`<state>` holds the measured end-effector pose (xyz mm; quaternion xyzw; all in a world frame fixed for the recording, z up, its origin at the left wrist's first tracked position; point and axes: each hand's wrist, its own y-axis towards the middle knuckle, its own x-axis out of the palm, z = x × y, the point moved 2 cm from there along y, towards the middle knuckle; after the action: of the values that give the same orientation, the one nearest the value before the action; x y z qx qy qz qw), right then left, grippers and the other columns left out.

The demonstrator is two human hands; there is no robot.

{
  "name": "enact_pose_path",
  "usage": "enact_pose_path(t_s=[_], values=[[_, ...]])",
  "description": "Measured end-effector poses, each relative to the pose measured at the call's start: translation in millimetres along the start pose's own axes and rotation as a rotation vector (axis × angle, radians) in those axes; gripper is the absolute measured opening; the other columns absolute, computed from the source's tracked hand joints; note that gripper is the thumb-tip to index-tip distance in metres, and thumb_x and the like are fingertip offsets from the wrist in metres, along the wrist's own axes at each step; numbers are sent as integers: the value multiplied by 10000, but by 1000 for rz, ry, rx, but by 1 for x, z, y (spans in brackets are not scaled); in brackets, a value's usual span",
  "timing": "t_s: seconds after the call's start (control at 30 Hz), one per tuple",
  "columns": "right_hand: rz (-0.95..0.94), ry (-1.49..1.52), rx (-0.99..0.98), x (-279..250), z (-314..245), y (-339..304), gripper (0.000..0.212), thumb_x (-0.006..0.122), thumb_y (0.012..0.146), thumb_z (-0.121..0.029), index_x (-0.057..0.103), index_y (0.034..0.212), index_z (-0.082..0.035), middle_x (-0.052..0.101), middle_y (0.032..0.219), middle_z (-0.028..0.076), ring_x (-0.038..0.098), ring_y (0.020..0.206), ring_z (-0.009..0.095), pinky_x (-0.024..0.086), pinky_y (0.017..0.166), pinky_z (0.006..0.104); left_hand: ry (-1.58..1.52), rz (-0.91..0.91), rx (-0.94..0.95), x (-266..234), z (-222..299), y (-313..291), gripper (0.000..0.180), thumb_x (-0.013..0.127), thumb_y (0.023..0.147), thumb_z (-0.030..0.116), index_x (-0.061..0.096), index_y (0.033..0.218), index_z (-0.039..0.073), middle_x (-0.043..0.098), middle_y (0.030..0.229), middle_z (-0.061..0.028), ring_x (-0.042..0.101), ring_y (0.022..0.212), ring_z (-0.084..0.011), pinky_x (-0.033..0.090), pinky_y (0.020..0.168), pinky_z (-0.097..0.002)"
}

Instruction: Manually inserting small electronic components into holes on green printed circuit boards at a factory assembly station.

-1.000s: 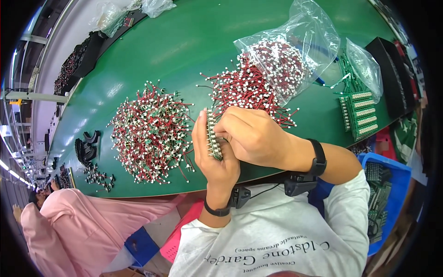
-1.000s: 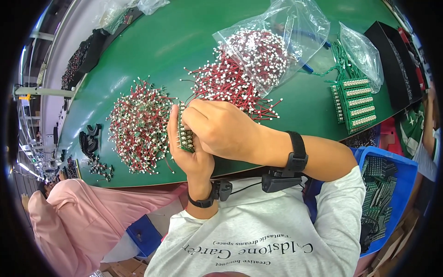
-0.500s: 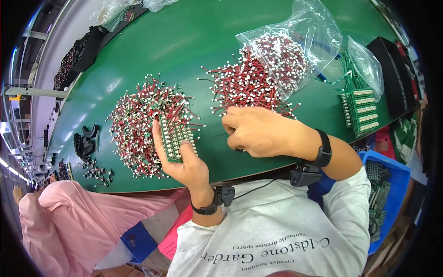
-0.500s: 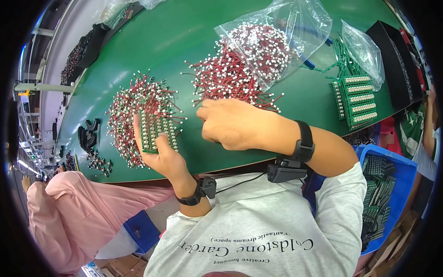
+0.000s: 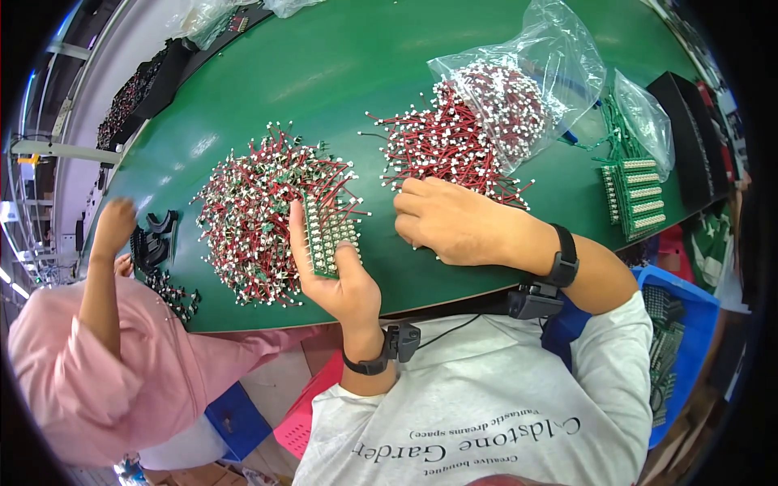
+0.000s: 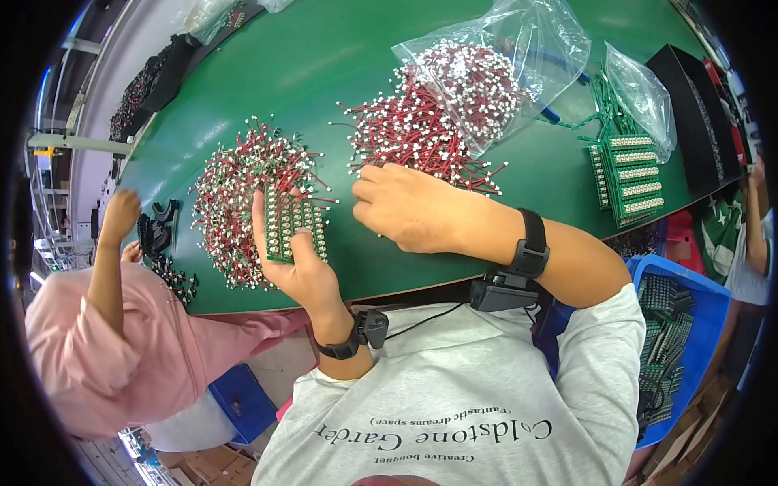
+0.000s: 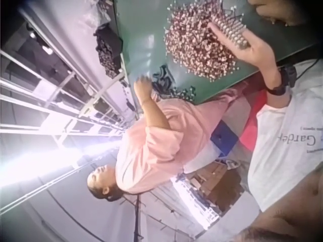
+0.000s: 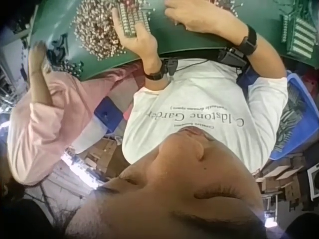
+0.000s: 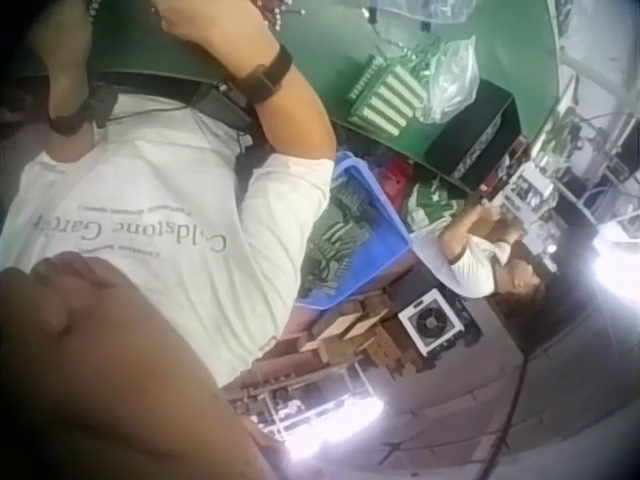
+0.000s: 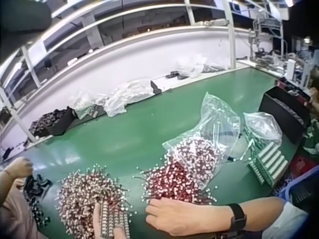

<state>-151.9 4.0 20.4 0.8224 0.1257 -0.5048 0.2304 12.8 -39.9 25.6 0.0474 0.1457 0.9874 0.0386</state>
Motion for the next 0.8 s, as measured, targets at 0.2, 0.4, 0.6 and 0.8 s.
enact_pose_path(t_s=[0.2, 0.4, 0.6, 0.8], values=[[375, 237, -34, -19, 3, 9, 103, 668, 798, -14, 590, 859, -43, 576, 844, 77, 574, 836, 264, 462, 718, 382, 6, 5, -10, -1, -3, -1, 647, 437, 808, -126, 395, 1450, -65, 588, 1251, -116, 580, 896, -94, 472, 765, -199], [398, 833, 257, -38, 4, 9, 129, 642, 888, 20, 651, 1016, 26, 699, 861, 103, 677, 689, 164, 548, 631, 286, 1, -1, -18, 6, -1, -2, 646, 445, 807, -119, 395, 1449, -68, 558, 1310, -127, 592, 962, -113, 480, 816, -217], [479, 894, 112, -43, -8, 2, 144, 620, 898, 69, 666, 1033, 48, 723, 894, 128, 728, 798, 174, 592, 696, 274, 20, -30, -23, 15, -5, -4, 636, 437, 819, -114, 394, 1452, -67, 516, 1390, -140, 579, 1093, -149, 469, 922, -264], [482, 772, 68, -46, -21, -2, 74, 668, 883, 18, 658, 957, 27, 713, 820, 106, 718, 717, 188, 575, 622, 292, 71, -74, 2, 19, -10, -13, 621, 486, 813, -80, 416, 1430, -79, 521, 1390, -169, 563, 1154, -184, 446, 984, -306]])
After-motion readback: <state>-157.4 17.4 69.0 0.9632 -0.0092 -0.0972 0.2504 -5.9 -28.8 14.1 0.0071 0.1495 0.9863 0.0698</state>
